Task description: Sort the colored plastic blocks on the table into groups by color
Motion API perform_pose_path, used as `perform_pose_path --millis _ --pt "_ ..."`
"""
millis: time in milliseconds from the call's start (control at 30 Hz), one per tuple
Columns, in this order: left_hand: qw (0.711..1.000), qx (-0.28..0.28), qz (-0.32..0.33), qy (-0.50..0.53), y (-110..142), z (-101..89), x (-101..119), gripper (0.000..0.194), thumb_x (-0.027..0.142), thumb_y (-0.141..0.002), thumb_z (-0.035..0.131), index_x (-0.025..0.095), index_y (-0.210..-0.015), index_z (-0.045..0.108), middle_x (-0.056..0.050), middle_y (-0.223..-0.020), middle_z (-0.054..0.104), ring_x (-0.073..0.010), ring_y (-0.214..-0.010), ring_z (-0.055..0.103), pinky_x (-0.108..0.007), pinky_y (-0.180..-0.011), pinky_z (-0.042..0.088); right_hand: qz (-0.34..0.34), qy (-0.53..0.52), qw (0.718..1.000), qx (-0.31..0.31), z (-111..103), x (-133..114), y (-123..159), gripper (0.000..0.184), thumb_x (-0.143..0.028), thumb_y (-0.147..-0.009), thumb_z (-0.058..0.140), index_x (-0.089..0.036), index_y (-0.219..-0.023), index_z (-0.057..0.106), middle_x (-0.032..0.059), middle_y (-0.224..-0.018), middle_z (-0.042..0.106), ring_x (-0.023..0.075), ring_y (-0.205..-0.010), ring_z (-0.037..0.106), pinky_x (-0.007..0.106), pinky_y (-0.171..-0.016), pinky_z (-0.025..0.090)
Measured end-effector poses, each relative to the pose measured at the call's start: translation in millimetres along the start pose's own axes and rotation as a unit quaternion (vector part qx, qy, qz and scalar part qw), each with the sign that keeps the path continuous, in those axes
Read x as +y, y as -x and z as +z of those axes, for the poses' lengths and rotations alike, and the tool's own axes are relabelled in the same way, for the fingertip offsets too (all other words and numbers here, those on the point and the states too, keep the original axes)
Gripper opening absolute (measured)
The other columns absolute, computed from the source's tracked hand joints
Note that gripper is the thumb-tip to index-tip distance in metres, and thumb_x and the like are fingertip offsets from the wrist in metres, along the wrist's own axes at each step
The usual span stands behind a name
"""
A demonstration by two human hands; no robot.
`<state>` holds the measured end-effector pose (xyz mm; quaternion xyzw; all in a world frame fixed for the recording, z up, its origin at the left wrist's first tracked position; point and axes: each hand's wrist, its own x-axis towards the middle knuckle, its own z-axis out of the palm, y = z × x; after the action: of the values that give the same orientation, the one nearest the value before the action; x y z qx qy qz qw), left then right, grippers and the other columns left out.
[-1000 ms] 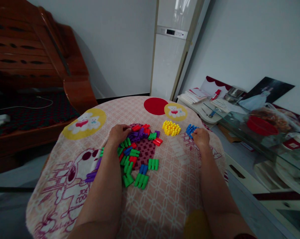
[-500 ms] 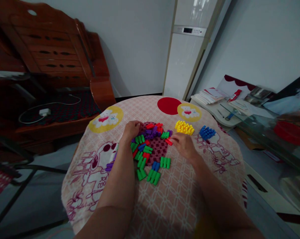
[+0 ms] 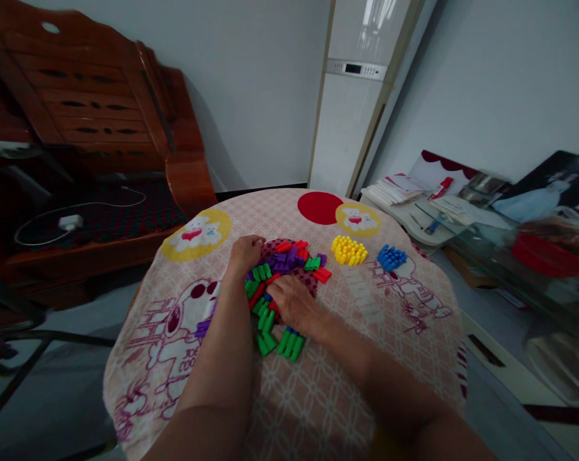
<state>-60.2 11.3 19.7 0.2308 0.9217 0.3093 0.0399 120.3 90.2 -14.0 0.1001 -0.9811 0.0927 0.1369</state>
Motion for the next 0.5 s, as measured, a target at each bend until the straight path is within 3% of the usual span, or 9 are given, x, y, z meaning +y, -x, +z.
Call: perform_pose_path --millis 133,233,367,500 --pt "1.000 0.002 -0.003 -0.004 -3 1.4 -2 0.042 0.023 -0.087 0.045 0.016 -0.115 0.076 -0.010 -0.108 0.077 -0.0221 -0.100 0.070 -0.028 -0.089 0.051 0.017 -0.012 1.000 -0.007 -5 2 0 0.021 -0.011 -0.095 0.044 -0.014 -0.099 0.064 0.0119 -0.097 0.063 0.0254 -0.097 0.052 0.035 -0.088 0.044" --pt "1.000 0.006 0.001 -0.009 -5 2.1 -4 0.042 0.024 -0.085 0.046 0.016 -0.113 0.077 -0.011 -0.105 0.077 -0.0235 -0.098 0.071 -0.029 -0.088 0.052 0.059 -0.076 0.994 0.059 -19 14 2 0.023 -0.014 -0.096 0.043 -0.014 -0.108 0.063 0.0123 -0.105 0.064 0.0238 -0.104 0.055 0.034 -0.092 0.045" --pt "1.000 0.022 0.007 -0.016 -6 2.1 -5 0.041 0.025 -0.085 0.047 0.016 -0.110 0.078 -0.012 -0.106 0.077 -0.0259 -0.099 0.070 -0.033 -0.089 0.052 0.177 -0.157 0.958 0.163 -55 54 14 0.026 -0.019 -0.096 0.043 -0.017 -0.114 0.062 0.0090 -0.108 0.069 0.0193 -0.101 0.063 0.031 -0.092 0.049" --pt "1.000 0.021 0.013 -0.015 -5 2.1 -4 0.041 0.026 -0.085 0.048 0.015 -0.110 0.078 -0.012 -0.108 0.077 -0.0261 -0.101 0.070 -0.031 -0.090 0.051 0.328 -0.188 0.903 0.206 -97 109 39 0.031 -0.025 -0.091 0.047 -0.013 -0.111 0.067 0.0093 -0.102 0.073 0.0176 -0.080 0.069 0.027 -0.071 0.054"
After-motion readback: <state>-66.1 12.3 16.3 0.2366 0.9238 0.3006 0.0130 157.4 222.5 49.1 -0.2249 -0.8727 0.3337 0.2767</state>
